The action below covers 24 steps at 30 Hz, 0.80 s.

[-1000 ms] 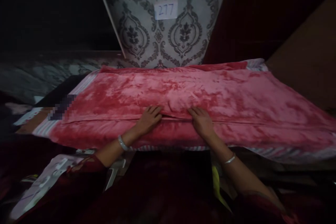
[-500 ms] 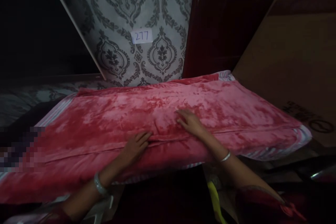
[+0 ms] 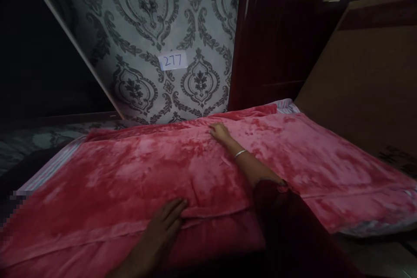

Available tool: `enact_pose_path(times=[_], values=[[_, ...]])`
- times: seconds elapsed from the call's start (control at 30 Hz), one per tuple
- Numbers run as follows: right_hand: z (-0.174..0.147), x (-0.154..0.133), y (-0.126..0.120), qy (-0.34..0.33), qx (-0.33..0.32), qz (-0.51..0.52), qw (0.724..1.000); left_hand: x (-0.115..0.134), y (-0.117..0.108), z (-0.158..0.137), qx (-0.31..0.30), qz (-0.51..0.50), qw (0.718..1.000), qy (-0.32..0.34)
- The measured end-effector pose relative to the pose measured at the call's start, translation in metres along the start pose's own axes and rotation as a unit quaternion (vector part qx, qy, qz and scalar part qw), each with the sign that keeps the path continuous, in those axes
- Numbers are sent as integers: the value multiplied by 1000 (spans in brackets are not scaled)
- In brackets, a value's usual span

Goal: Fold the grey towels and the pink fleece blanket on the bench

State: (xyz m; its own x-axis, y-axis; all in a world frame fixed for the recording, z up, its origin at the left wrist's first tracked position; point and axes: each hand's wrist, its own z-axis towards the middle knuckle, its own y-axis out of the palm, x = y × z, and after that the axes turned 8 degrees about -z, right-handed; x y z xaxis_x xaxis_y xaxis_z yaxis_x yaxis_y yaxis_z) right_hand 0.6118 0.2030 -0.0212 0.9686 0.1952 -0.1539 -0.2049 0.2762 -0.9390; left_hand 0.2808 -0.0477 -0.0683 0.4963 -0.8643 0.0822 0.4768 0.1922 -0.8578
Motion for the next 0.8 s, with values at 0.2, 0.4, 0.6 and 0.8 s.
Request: enact_pose_path(times=[0.2,0.4,0.6,0.8], values=[[27,2,23,-14,-22,-5,1000,-7,11,-5,33,3,999,33],[44,11,27,14,24,-10,1000,-6,6,1,30,-18,999,41],[62,13,38,10,-24,-6,1000,-3,-1,4,-3,-40,999,26],[31,15,30,-45,-36,7,998,0,0,0,-4,3,1000,-1]])
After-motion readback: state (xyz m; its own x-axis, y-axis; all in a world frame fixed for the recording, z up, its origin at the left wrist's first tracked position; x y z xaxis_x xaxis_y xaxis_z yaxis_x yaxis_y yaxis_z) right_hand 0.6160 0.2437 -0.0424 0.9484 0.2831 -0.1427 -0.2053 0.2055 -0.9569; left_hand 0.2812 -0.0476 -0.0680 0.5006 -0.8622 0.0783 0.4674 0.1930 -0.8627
